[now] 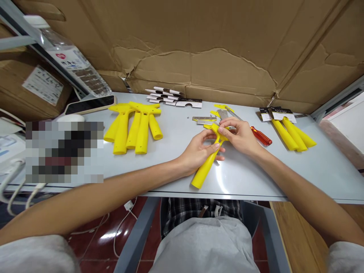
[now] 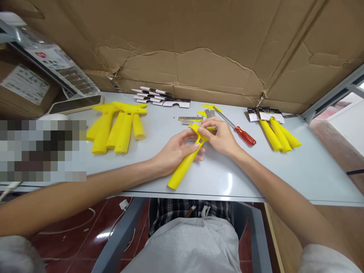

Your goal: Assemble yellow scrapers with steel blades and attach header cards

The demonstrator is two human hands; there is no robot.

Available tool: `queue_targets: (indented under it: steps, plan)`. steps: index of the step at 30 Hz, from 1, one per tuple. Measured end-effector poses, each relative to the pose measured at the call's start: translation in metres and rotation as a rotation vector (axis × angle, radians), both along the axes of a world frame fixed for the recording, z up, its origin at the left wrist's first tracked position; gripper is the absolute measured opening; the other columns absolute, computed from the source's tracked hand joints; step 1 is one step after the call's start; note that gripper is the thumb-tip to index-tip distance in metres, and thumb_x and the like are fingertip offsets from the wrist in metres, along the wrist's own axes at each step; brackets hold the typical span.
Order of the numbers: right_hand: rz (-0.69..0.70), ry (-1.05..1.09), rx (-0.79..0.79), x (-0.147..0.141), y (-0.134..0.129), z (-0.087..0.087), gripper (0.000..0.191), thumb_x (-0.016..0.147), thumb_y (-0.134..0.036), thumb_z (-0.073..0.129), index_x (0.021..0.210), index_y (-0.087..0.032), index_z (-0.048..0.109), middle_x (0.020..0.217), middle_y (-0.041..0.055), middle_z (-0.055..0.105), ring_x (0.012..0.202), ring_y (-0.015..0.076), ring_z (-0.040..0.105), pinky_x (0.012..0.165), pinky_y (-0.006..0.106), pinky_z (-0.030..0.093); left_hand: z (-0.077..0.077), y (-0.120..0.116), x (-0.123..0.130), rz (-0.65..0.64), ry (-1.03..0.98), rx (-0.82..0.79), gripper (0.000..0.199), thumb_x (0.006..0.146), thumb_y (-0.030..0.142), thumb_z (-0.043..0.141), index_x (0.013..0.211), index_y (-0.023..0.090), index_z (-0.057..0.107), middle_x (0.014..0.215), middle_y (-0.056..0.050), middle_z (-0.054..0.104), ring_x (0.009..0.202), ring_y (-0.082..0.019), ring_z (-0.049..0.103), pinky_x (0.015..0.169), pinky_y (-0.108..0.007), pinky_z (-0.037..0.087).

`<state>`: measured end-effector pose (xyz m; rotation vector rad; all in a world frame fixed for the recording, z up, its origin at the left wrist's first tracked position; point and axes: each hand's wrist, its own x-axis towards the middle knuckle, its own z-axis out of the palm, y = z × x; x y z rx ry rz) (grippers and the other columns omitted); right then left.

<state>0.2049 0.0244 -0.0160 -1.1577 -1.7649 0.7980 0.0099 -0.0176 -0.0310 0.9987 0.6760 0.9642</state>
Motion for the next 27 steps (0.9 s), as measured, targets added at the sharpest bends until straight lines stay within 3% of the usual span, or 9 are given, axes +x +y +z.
queue_targets:
  steps: [8, 19, 24, 27]
  plan:
    - [0.0, -0.04, 0.032, 0.0, -0.002, 0.0, 0.029, 0.094, -0.049, 0.076, 0.093, -0.02, 0.078, 0.119, 0.0122, 0.074, 0.112, 0.027, 0.071, 0.096, 0.045, 0.058, 0.002, 0.001, 0.0, 0.006, -0.001, -0.015, 0.039, 0.09, 0.019, 0.084, 0.124, 0.017, 0.066, 0.146, -0.017, 0.058, 0.089, -0.018, 0.077, 0.074, -0.036, 0.07]
    - [-0.124, -0.045, 0.108, -0.002, -0.002, 0.002, 0.031, 0.097, -0.052, 0.07, 0.092, -0.022, 0.076, 0.105, 0.0088, 0.074, 0.1, 0.0245, 0.07, 0.075, 0.037, 0.056, 0.007, 0.007, 0.0, 0.069, -0.011, -0.105, 0.035, 0.09, 0.009, 0.078, 0.123, 0.016, 0.067, 0.145, -0.017, 0.059, 0.088, -0.018, 0.077, 0.075, -0.038, 0.07]
    - [-0.257, -0.202, 0.371, 0.033, 0.006, 0.017, 0.022, 0.097, -0.043, 0.068, 0.092, -0.023, 0.075, 0.106, 0.0095, 0.075, 0.104, 0.0264, 0.071, 0.082, 0.04, 0.057, 0.015, 0.021, -0.004, 0.215, -0.045, -0.201, 0.027, 0.094, 0.001, 0.068, 0.118, 0.014, 0.066, 0.131, -0.015, 0.068, 0.091, -0.02, 0.078, 0.084, -0.039, 0.07]
    - [-0.256, -0.48, 0.369, 0.068, 0.013, 0.03, 0.023, 0.097, -0.042, 0.066, 0.092, -0.023, 0.077, 0.102, 0.0098, 0.076, 0.098, 0.0274, 0.071, 0.087, 0.043, 0.055, 0.019, 0.026, -0.005, 0.256, -0.061, -0.233, 0.024, 0.097, 0.0, 0.066, 0.116, 0.014, 0.063, 0.118, -0.014, 0.073, 0.091, -0.02, 0.08, 0.088, -0.037, 0.069]
